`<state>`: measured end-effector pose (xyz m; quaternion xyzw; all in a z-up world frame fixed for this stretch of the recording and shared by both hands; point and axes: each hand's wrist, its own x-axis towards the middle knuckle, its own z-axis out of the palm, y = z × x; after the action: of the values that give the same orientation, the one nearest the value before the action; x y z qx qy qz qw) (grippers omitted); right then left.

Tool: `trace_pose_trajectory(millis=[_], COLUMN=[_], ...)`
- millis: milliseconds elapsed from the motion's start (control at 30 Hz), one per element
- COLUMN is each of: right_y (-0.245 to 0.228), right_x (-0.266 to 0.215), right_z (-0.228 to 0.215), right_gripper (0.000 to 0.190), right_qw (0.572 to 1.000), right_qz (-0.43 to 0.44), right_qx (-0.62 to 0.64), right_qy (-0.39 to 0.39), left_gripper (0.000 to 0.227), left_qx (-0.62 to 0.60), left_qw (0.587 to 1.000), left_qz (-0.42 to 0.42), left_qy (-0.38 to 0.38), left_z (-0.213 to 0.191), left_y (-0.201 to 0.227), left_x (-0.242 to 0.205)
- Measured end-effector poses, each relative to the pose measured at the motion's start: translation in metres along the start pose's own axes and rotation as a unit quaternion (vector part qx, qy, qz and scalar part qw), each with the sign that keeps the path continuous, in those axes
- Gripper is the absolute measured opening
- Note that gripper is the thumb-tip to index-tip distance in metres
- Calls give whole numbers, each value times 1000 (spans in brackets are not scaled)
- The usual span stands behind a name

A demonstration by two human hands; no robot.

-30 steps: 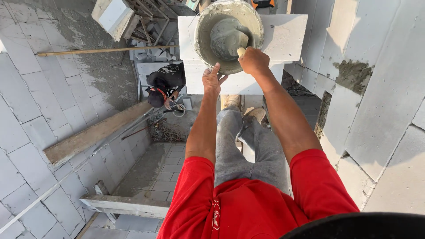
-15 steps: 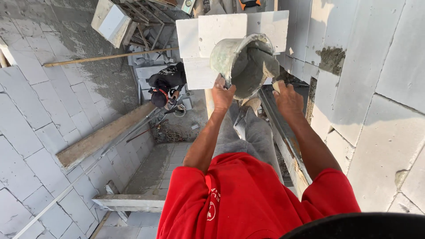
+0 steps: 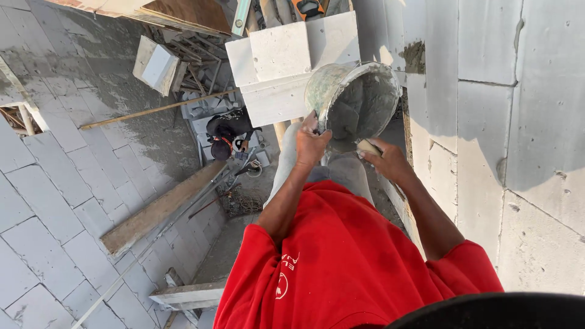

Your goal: The person applies mortar to a wall using a trowel, places a block onto the mortar, and taps it with a hammer. They then repeat the process by applying more mortar, positioning another block, and tapping it into place.

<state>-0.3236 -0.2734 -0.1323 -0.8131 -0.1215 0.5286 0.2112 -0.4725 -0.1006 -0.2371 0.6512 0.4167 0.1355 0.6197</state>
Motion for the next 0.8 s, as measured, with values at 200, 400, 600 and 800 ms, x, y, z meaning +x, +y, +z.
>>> trace_pose_trajectory(millis=[200, 400, 600, 800], right_y=[-17, -43, -76, -118], right_x=[-51, -43, -12, 66], right_z=[-22, -38, -61, -125], right_gripper=[52, 48, 48, 40], right_qw=[996, 990, 976, 909], right_qz=[24, -2, 67, -86], right_qx=[68, 77, 147, 331], right_qy=[52, 117, 143, 238], left_gripper=[31, 12, 13, 14], left_qx=[-177, -302, -343, -363], left_qw=[982, 944, 925, 914], left_qz=[-71, -129, -158, -178], left_qy=[-15, -33, -42, -34], left_z=[-22, -22, -4, -1], left_y=[50, 73, 57, 53], left_x=[15, 66, 136, 190])
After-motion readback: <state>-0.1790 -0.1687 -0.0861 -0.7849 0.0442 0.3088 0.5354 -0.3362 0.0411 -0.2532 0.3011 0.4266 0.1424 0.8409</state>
